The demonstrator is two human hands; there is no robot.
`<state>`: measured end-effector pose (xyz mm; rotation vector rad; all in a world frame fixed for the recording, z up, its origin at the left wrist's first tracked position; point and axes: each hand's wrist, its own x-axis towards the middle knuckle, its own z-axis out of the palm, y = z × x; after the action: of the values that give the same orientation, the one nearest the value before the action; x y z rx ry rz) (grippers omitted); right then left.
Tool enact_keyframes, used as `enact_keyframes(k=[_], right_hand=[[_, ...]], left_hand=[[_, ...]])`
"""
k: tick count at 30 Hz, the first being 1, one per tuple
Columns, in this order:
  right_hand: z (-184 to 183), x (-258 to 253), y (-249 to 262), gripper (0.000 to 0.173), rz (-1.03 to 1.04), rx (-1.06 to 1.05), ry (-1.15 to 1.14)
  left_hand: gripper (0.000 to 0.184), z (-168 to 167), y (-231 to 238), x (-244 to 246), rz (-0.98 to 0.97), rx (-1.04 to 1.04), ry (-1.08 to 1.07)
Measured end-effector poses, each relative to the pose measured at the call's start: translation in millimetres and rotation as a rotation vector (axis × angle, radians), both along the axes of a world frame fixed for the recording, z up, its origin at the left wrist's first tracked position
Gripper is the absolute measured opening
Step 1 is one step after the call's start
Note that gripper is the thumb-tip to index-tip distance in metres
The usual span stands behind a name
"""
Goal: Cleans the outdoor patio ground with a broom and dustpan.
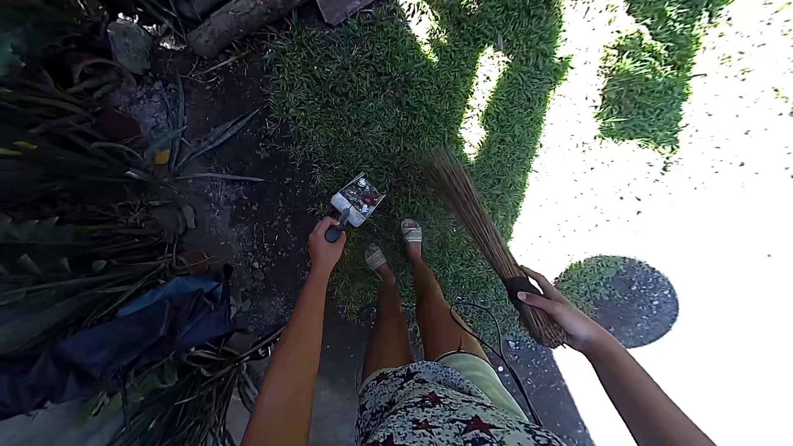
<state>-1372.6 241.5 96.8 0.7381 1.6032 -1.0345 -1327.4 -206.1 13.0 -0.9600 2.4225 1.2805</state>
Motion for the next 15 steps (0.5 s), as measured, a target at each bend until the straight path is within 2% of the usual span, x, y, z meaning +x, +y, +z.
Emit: enact_keyframes(k=[4,8,11,15], right_hand=[[-15,40,7,0.068,-0.312,0.117,0.035],[-28,70,13,0.059,-0.553,0.206,0.037],[-50,90,18,0.056,-0.618,0.28,0.011],[-94,109,16,0.068,-0.573,0.303,-0.036]], left_hand=[[0.025,9,-10,5,-0.028,0.007,0.004],[0.026,24,-8,-1,-0.162,0.008,0.014],[0.025,28,0,-10,-0.288,0.019,0.033],[0.024,17,25,-29,-0.456,0.051,0.048]])
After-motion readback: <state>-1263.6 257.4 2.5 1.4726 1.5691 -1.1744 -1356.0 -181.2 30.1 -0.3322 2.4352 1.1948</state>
